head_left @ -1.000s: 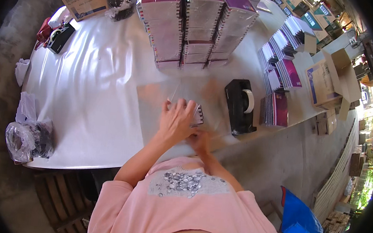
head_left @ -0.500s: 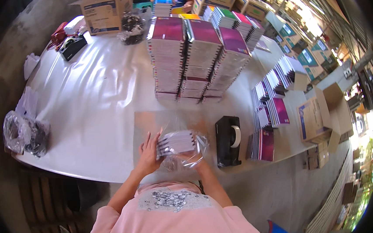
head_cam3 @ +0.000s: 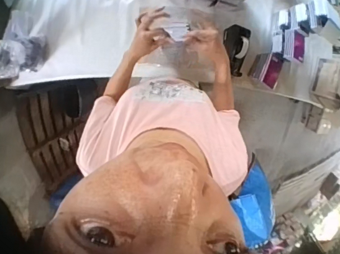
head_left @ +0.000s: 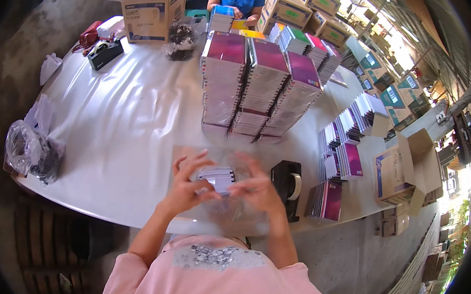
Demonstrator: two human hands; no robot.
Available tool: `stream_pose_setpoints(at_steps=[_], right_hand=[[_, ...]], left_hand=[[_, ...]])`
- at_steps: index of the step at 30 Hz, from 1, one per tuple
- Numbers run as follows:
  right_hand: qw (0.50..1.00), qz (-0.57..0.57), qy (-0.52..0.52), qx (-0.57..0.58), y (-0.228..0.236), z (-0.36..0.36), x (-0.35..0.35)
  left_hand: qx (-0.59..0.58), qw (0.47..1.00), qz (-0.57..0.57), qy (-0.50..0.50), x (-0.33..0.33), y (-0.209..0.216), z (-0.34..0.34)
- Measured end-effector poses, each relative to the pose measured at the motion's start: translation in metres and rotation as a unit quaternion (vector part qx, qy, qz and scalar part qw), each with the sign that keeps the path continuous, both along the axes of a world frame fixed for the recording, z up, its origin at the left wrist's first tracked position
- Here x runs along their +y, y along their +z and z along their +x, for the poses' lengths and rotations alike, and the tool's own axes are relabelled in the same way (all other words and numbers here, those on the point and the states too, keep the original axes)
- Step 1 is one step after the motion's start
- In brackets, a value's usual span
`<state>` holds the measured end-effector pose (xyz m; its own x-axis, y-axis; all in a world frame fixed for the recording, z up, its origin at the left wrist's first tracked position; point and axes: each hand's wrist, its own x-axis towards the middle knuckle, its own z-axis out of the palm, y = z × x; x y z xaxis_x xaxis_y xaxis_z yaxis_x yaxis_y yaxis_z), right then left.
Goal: The person places spiral notebooks into clear plastic bags by hand and seals the bags with pieces of tape from a desk dispenser.
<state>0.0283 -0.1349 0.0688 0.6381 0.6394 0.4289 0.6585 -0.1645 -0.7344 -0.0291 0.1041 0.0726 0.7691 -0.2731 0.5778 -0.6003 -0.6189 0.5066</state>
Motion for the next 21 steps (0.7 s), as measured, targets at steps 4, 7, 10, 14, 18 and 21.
stream_pose_setpoints(at_steps=[4,7,10,14,18,21], right_hand=[[0.952,0.222,-0.124,0.172,-0.02,-0.016,-0.018],[0.959,0.144,-0.151,0.192,-0.044,-0.033,-0.019],[0.989,-0.034,-0.118,0.085,-0.052,-0.043,0.004],[0.989,-0.004,-0.141,0.046,-0.044,-0.034,-0.005],[0.991,-0.131,-0.002,0.001,-0.035,-0.014,0.005],[0.983,-0.164,0.082,-0.017,-0.023,0.002,0.012]], left_hand=[[-0.017,0.971,-0.193,0.142,0.024,-0.018,-0.026],[0.042,0.982,-0.149,0.109,0.014,-0.058,-0.042],[0.083,0.988,-0.102,0.074,0.0,-0.075,-0.046],[0.098,0.989,-0.098,0.057,0.003,-0.076,-0.045],[0.073,0.996,-0.058,-0.008,0.01,-0.074,-0.033],[0.091,0.995,0.008,-0.044,0.014,-0.065,-0.026]])
